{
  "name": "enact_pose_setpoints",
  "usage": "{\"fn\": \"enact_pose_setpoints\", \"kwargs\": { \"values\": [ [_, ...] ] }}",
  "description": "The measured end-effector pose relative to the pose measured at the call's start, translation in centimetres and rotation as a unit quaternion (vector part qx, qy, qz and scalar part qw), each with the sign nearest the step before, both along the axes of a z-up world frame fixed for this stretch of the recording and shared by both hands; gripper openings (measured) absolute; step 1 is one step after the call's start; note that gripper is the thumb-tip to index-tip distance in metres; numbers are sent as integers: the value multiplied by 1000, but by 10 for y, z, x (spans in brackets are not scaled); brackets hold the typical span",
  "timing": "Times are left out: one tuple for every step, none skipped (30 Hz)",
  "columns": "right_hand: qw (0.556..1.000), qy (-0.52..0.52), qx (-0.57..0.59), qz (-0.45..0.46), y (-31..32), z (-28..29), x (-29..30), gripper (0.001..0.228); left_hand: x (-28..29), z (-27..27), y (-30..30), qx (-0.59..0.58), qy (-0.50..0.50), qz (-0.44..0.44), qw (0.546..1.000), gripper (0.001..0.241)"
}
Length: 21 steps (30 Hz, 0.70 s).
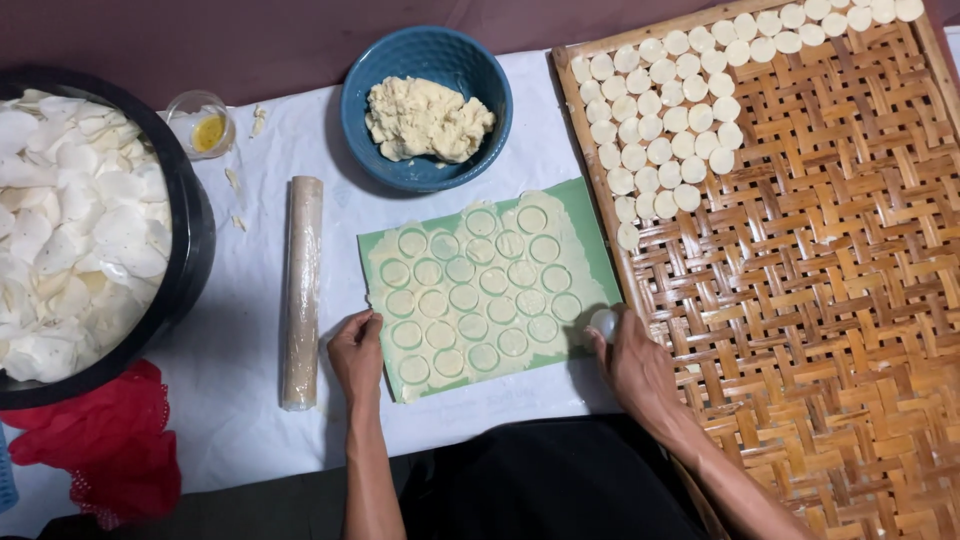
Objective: Cutting out circular dough shapes and arranging them onto a bamboo tray for drying.
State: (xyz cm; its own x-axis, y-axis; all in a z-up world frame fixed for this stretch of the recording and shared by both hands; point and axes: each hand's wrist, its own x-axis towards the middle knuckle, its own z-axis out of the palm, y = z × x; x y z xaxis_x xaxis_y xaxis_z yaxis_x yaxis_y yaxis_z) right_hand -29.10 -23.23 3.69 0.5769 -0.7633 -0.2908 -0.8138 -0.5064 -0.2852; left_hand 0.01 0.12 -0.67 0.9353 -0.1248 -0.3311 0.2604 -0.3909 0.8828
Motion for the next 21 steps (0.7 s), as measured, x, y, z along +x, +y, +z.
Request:
{"fn": "enact_pose_setpoints", "kwargs": {
  "values": [
    [1000, 0, 1, 0, 1, 0, 0, 50, 0, 1, 0, 1, 0, 0, 1000, 22],
    [1000, -2, 10, -3, 2, 1, 0, 49, -1, 1, 0, 4, 1, -1, 1000, 22],
    [1000, -5, 18, -5, 3, 1, 2, 49, 0, 2, 0, 6, 2, 0, 1000, 21],
    [1000, -7, 20, -4, 3, 4, 5, 49, 0, 0, 1, 8, 0, 1, 1000, 21],
    [1000, -7, 17, -8, 3, 6, 7, 50, 0, -1, 2, 3, 4, 2, 1000, 22],
    [1000, -7, 13, -13, 3, 9, 9, 51, 0, -3, 2, -2, 8, 3, 1000, 22],
    [1000, -8, 14, -15, 4, 8, 10, 51, 0, -2, 1, -1, 6, 1, 1000, 22],
    [1000, 8, 15, -12, 5, 8, 10, 52, 0, 0, 0, -1, 9, 1, 1000, 23],
    [1000, 25, 18, -8, 7, 7, 10, 53, -1, 2, 1, 0, 13, 1, 1000, 23],
    [999, 24, 19, -9, 8, 6, 12, 53, -1, 4, 1, 1, 12, 0, 1000, 23],
    [999, 32, 24, -6, 8, 6, 12, 53, -1, 7, 0, 1, 14, 0, 1000, 24],
    [999, 40, 30, -3, 9, 6, 13, 54, -1, 9, -1, 1, 16, 1, 1000, 24],
    [999, 40, 31, -3, 9, -1, 12, 54, -1, 8, -1, 3, 16, 0, 1000, 24],
    [999, 50, -1, 19, 9, -8, 12, 54, -1, 8, 0, 6, 17, 0, 1000, 24],
    [997, 61, -32, 42, 10, -14, 11, 54, -1, 7, 1, 9, 18, 0, 1000, 24],
    [997, 62, -31, 41, 10, -17, 12, 54, -1, 9, 0, 11, 19, -1, 1000, 24],
    [993, 69, -71, 59, 10, -19, 13, 53, -1, 11, -1, 11, 20, -1, 1000, 24],
    [988, 75, -111, 76, 10, -22, 14, 53, -1, 13, -2, 11, 20, -1, 1000, 25],
    [988, 79, -108, 75, 12, -21, 13, 53, -1, 9, 0, 14, 24, -3, 1000, 25],
    [981, 79, -146, 98, 14, -19, 12, 52, -1, 6, 3, 18, 23, -3, 1000, 25],
    [971, 75, -189, 122, 11, -17, 15, 51, 3, 4, 0, 17, 16, -1, 1000, 25]
  ]
}}
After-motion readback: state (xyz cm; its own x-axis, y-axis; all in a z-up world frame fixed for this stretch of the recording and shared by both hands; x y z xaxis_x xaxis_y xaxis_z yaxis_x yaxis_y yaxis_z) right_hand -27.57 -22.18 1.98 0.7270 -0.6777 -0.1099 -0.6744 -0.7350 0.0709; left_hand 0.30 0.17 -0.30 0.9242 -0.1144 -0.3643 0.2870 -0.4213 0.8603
